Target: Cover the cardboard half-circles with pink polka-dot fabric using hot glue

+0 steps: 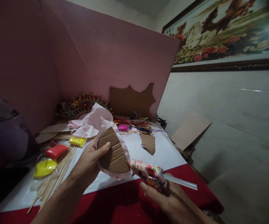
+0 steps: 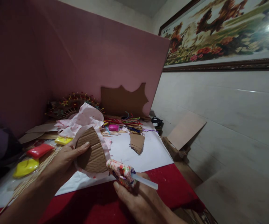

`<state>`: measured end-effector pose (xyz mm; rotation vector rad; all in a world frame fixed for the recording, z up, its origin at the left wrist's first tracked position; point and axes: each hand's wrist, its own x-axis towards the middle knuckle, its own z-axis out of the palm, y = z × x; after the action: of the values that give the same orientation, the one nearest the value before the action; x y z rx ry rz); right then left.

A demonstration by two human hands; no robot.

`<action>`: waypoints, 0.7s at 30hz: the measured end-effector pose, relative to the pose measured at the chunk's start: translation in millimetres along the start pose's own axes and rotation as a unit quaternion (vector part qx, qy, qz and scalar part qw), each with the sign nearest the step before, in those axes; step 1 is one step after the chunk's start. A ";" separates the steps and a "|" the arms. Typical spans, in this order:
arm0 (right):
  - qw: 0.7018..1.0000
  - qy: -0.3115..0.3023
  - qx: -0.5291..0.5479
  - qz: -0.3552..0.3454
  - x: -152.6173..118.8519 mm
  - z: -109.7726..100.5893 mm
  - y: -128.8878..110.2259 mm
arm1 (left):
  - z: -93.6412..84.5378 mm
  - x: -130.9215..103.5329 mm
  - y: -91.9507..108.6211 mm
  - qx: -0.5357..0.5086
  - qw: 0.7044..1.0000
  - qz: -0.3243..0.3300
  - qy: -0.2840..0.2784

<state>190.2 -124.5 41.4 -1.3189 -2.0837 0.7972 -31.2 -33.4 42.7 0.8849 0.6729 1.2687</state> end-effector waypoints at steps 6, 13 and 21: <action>0.998 0.043 0.033 0.044 1.7 3.3 -4.5 | -1.7 0.9 0.6 -0.006 1.000 0.002 -0.003; 0.998 0.040 0.026 0.045 -2.4 10.9 7.6 | -2.9 1.1 0.8 -0.006 1.000 0.009 0.004; 0.997 0.042 0.035 0.052 -5.0 9.7 9.2 | -2.9 2.3 -0.1 -0.007 1.000 0.006 0.007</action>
<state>190.6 -127.8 27.5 -1.4062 -1.9179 0.8369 -33.1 -30.5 41.2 0.8707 0.6693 1.2908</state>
